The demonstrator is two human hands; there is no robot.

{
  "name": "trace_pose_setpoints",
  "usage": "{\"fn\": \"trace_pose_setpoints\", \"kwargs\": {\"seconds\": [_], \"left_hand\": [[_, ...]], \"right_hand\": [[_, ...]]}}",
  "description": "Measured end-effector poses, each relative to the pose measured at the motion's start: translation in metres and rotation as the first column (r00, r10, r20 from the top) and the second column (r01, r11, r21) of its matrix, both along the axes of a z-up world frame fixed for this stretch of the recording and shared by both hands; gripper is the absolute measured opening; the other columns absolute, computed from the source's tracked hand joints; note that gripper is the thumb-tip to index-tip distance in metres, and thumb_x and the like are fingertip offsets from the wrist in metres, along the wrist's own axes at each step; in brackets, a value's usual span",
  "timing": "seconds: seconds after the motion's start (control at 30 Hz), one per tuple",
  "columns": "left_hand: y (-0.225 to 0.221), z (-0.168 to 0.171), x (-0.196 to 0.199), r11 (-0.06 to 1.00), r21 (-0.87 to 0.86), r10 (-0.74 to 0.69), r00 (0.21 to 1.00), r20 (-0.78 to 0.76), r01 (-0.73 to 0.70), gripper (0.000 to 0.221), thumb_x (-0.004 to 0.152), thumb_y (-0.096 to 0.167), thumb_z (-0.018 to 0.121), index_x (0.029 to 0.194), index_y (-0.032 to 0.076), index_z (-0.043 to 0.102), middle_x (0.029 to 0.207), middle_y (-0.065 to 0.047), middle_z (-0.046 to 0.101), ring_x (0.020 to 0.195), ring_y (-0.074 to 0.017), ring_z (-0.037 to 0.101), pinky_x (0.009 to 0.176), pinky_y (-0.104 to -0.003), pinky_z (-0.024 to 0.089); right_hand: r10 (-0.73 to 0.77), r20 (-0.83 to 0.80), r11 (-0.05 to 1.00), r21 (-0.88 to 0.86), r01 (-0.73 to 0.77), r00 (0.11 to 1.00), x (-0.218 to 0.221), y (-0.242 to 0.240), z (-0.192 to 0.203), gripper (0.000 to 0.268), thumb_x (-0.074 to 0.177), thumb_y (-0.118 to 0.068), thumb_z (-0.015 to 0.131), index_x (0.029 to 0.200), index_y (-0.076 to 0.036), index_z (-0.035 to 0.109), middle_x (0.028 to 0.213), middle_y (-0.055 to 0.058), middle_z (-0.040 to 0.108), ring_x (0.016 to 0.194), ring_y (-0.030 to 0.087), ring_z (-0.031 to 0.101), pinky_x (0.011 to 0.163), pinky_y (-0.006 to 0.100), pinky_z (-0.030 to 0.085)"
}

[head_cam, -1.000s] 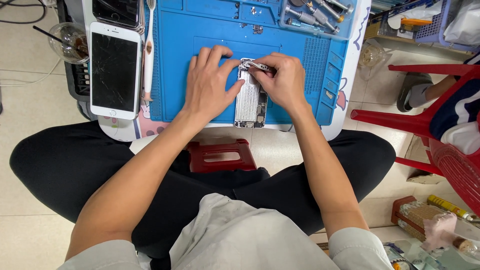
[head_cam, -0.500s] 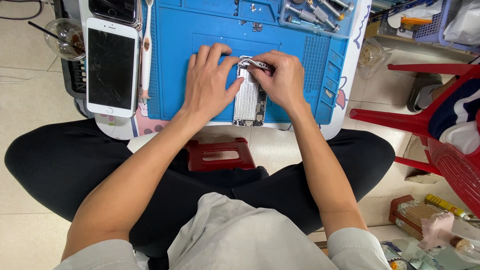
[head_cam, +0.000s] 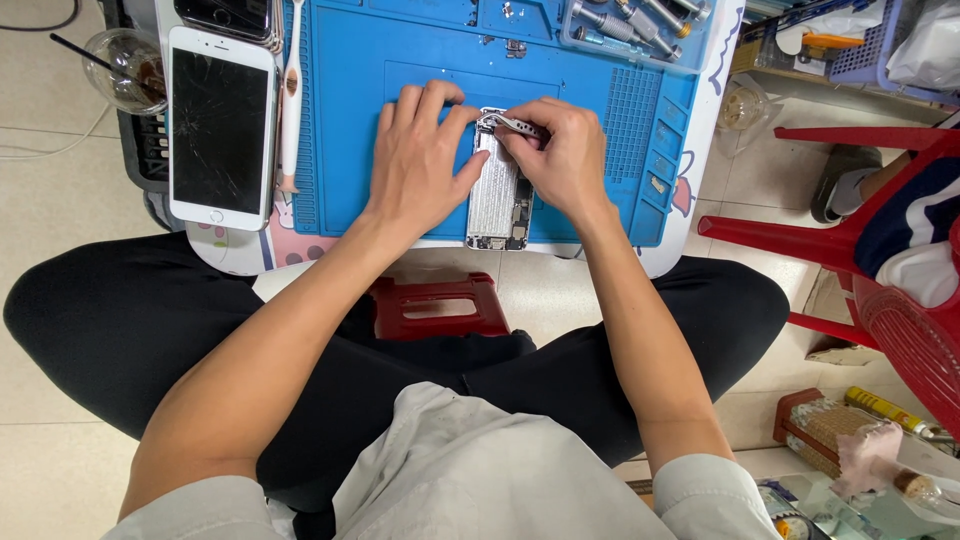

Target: Assembling and securing small electronic components onto a smartphone motherboard using tweezers and a screwdriver.

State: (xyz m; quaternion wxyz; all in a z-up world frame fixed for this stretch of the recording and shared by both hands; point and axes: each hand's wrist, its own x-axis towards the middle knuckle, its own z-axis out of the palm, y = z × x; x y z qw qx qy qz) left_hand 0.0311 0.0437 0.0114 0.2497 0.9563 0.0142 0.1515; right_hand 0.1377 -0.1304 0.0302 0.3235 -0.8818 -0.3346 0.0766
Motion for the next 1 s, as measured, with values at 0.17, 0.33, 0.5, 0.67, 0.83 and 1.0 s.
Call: {"fn": "trace_pose_setpoints", "kwargs": {"seconds": [0.17, 0.33, 0.5, 0.67, 0.83, 1.0], "left_hand": [[-0.001, 0.001, -0.001, 1.000, 0.006, 0.004, 1.000, -0.004, -0.004, 0.035, 0.094, 0.034, 0.083, 0.117, 0.010, 0.071, 0.121, -0.008, 0.058, 0.106, -0.0298, 0.053, 0.080, -0.043, 0.045], [-0.001, 0.001, 0.000, 1.000, 0.009, 0.004, 1.000, -0.005, -0.004, 0.035, 0.094, 0.034, 0.083, 0.117, 0.010, 0.071, 0.121, -0.008, 0.058, 0.105, -0.0300, 0.052, 0.080, -0.043, 0.045], [0.000, 0.000, 0.001, 1.000, 0.012, -0.005, 1.000, -0.008, 0.005, 0.035, 0.095, 0.034, 0.083, 0.117, 0.010, 0.071, 0.122, -0.008, 0.058, 0.106, -0.0304, 0.053, 0.080, -0.043, 0.045], [-0.005, 0.000, -0.003, 0.999, 0.042, 0.007, 1.000, -0.010, -0.007, 0.040, 0.093, 0.034, 0.084, 0.123, 0.012, 0.070, 0.125, -0.008, 0.058, 0.109, -0.0303, 0.054, 0.082, -0.043, 0.045], [-0.016, -0.003, -0.012, 0.985, 0.171, -0.017, 1.000, 0.026, 0.013, 0.037, 0.098, 0.034, 0.078, 0.129, 0.017, 0.068, 0.134, -0.008, 0.060, 0.115, -0.0296, 0.056, 0.088, -0.043, 0.046], [-0.026, -0.013, -0.020, 0.977, 0.213, -0.017, 1.000, 0.009, 0.015, 0.034, 0.101, 0.036, 0.072, 0.130, 0.018, 0.071, 0.148, -0.012, 0.057, 0.130, -0.0341, 0.054, 0.100, -0.049, 0.045]], "right_hand": [[0.005, -0.008, 1.000, 0.006, -0.005, 1.000, 0.000, -0.001, 0.000, 0.005, 0.092, -0.014, 0.078, 0.093, -0.015, 0.082, 0.081, -0.002, 0.075, 0.066, 0.015, 0.062, 0.057, 0.034, 0.044], [-0.004, -0.024, 1.000, 0.007, 0.004, 1.000, 0.001, -0.001, -0.001, 0.004, 0.093, -0.016, 0.079, 0.093, -0.014, 0.083, 0.080, -0.002, 0.074, 0.064, 0.015, 0.061, 0.055, 0.035, 0.042], [-0.017, -0.051, 1.000, 0.023, 0.018, 0.999, 0.001, -0.003, -0.001, 0.010, 0.091, -0.018, 0.083, 0.101, -0.014, 0.083, 0.086, -0.002, 0.077, 0.066, 0.013, 0.063, 0.058, 0.032, 0.044], [-0.070, -0.119, 0.997, 0.017, 0.072, 0.990, 0.005, -0.012, -0.002, 0.012, 0.092, -0.016, 0.079, 0.103, -0.016, 0.082, 0.067, -0.008, 0.064, 0.061, 0.006, 0.054, 0.061, 0.028, 0.044], [-0.072, -0.095, 0.997, 0.003, 0.073, 0.993, 0.005, -0.016, -0.006, 0.011, 0.091, -0.015, 0.075, 0.099, -0.016, 0.083, 0.065, -0.008, 0.062, 0.059, 0.006, 0.052, 0.058, 0.028, 0.043], [-0.077, -0.042, 0.997, -0.014, 0.076, 0.996, 0.001, -0.013, -0.007, 0.009, 0.092, -0.020, 0.077, 0.099, -0.019, 0.083, 0.076, -0.006, 0.072, 0.062, 0.011, 0.059, 0.057, 0.032, 0.042]]}}
